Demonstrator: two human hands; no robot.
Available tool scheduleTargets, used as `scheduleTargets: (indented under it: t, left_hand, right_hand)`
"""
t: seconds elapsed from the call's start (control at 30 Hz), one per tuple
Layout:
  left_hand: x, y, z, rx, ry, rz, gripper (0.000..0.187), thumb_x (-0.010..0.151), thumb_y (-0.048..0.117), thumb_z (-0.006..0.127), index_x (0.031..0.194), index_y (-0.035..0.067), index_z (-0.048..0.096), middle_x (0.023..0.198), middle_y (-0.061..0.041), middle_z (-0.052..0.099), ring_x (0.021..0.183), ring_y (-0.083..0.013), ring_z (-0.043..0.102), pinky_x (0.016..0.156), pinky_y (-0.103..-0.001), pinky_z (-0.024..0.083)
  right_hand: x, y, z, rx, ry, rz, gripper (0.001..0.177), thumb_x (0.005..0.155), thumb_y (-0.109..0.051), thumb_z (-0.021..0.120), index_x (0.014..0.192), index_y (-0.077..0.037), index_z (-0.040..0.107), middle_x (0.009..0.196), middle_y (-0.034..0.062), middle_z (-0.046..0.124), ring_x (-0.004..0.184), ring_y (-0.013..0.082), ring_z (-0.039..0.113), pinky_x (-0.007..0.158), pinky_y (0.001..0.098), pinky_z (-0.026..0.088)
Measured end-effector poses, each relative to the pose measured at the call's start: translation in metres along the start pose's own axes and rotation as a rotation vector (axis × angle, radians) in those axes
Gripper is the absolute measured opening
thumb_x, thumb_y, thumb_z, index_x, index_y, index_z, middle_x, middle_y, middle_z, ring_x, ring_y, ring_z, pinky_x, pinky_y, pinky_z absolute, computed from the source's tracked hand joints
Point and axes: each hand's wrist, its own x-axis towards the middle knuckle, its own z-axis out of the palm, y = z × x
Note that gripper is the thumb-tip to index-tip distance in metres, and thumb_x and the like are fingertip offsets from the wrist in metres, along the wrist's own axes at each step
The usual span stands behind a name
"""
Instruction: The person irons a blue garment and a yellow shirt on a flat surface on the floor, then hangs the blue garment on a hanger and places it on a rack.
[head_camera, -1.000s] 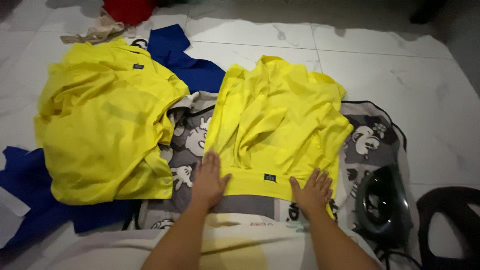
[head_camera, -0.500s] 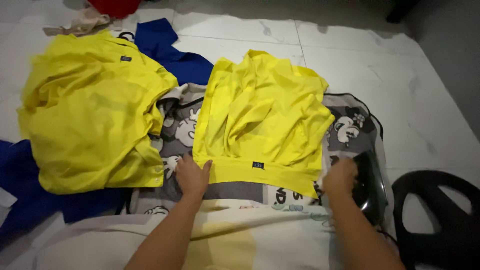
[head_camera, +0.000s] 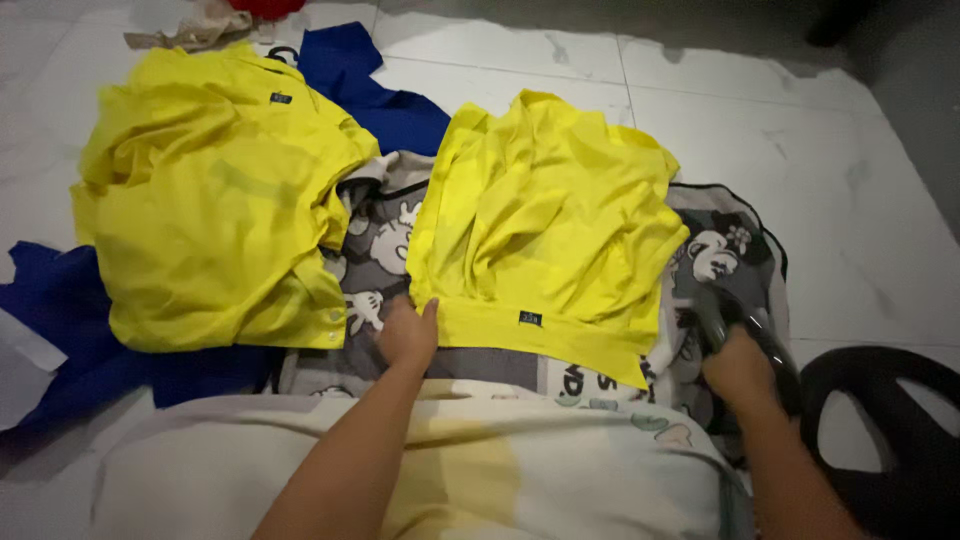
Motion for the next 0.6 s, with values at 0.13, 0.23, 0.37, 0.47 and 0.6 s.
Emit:
scheduleTargets:
  t: [0.13,0.23,0.37,0.47,0.6]
  left_hand:
    - [0.011,0.000,0.012,0.011,-0.040,-0.008,0.050,0.094,0.050,0.063,0.113,0.004,0.064,0.107,-0.022,0.072,0.103,-0.0416,0.068,0.092,-0.057,0.047]
    - [0.013,-0.011,0.016,0.051,-0.054,0.109,0.041,0.101,0.046,0.054,0.109,0.006,0.061,0.101,-0.021,0.074,0.099,-0.0414,0.070,0.088,-0.058,0.049]
    - [0.019,-0.020,0.018,0.082,-0.081,0.179,0.040,0.102,0.044,0.050,0.110,0.006,0.056,0.093,-0.023,0.074,0.091,-0.0436,0.071,0.080,-0.056,0.052]
    - [0.026,-0.024,0.019,0.105,-0.085,0.235,0.039,0.103,0.043,0.049,0.109,0.006,0.054,0.087,-0.024,0.073,0.086,-0.0440,0.072,0.077,-0.057,0.053]
    - [0.023,-0.034,0.023,0.096,-0.002,0.327,0.033,0.104,0.041,0.047,0.106,0.008,0.054,0.080,-0.022,0.072,0.081,-0.0437,0.071,0.071,-0.059,0.052]
  right_hand:
    - [-0.057,-0.061,-0.055,0.058,0.137,-0.318,0.058,0.084,-0.038,0.074,0.136,-0.013,0.064,0.115,0.0221,0.072,0.106,0.0425,0.069,0.092,0.0512,0.054]
    - [-0.082,-0.122,-0.068,-0.009,-0.089,-0.312,0.058,0.077,-0.056,0.075,0.121,-0.018,0.072,0.104,0.0126,0.078,0.093,0.0321,0.079,0.085,0.0447,0.059]
    - [-0.102,-0.169,-0.040,-0.119,-0.135,-0.560,0.050,0.077,-0.055,0.076,0.110,-0.018,0.076,0.103,0.0126,0.077,0.098,0.0324,0.073,0.086,0.0450,0.057]
    - [-0.097,-0.171,-0.023,-0.110,-0.121,-0.624,0.047,0.075,-0.049,0.078,0.110,-0.019,0.075,0.103,0.0128,0.076,0.097,0.0332,0.072,0.085,0.0458,0.057]
    - [-0.082,-0.150,-0.020,-0.140,-0.112,-0.532,0.042,0.079,-0.045,0.076,0.114,-0.023,0.073,0.102,0.0128,0.076,0.096,0.0345,0.072,0.083,0.0473,0.057]
